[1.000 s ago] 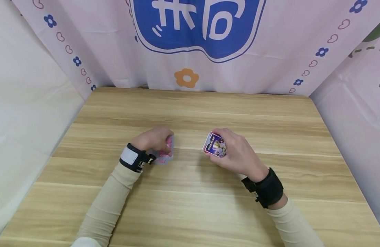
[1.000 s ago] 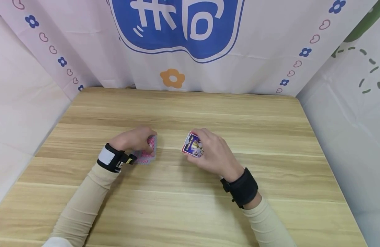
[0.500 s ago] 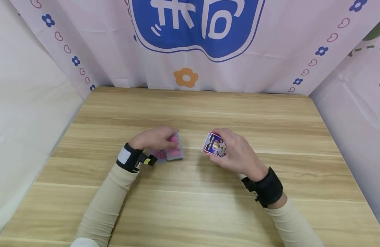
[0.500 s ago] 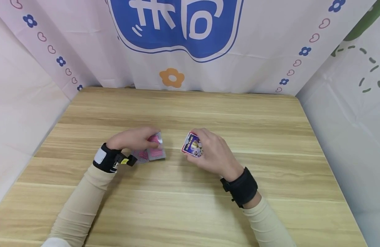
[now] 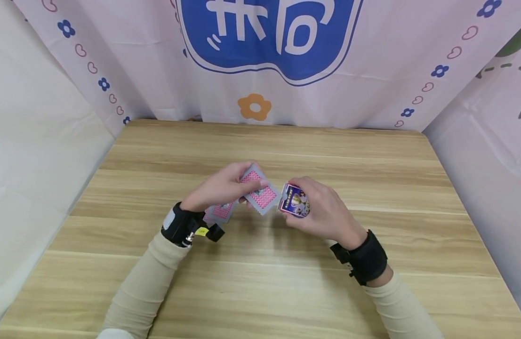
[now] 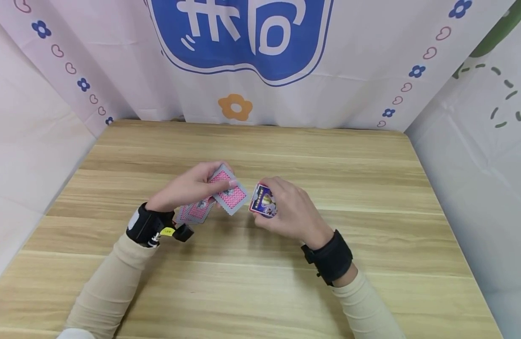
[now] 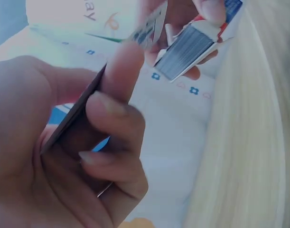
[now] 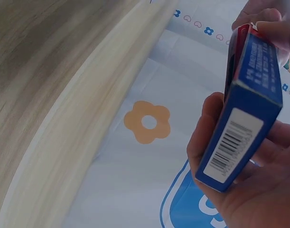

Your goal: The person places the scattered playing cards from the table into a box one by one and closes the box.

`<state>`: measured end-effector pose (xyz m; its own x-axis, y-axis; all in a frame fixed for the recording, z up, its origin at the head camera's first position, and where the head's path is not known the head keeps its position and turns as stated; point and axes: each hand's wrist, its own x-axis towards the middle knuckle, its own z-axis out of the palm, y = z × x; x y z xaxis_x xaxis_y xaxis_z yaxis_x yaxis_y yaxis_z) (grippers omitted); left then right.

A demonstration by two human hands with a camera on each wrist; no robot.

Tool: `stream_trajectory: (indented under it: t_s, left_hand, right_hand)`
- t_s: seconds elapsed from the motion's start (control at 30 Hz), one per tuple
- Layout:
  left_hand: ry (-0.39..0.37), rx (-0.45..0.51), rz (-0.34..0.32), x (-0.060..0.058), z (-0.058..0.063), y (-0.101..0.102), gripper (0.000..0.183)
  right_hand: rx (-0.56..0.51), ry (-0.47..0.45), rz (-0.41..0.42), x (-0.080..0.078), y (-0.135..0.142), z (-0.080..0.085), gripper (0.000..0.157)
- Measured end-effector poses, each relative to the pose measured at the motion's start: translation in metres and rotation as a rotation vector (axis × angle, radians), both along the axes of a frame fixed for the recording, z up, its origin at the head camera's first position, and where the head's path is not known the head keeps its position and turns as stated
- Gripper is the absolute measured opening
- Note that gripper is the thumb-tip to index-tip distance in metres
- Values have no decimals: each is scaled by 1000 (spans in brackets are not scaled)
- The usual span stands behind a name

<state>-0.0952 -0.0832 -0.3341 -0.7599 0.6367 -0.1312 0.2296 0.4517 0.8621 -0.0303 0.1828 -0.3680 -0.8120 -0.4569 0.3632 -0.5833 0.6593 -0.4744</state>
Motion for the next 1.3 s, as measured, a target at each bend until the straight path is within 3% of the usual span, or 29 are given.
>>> stream_trajectory:
  t_s: [0.2, 0.47, 0.6, 0.8, 0.9, 1.07, 1.3]
  left_hand:
    - [4, 5, 50, 3, -1, 8, 16]
    - [120, 20, 120, 9, -5, 18, 17]
    - [142, 43, 171, 11, -8, 25, 18]
    - [107, 121, 228, 16, -12, 35, 19]
    - [118, 117, 241, 20, -16, 40, 19]
    - [104, 76, 220, 27, -25, 52, 24]
    - [42, 153, 213, 22, -25, 46, 32]
  right_hand:
    - [-3, 7, 10, 0, -1, 0, 65]
    - [-6, 20, 22, 1, -2, -1, 65]
    - [-18, 28, 11, 1, -3, -1, 64]
    - [-33, 43, -19, 1, -2, -1, 63]
    - [-35, 48, -23, 1, -2, -2, 62]
    - [-39, 58, -15, 1, -2, -3, 60]
    - [-31, 55, -51, -2, 3, -2, 64]
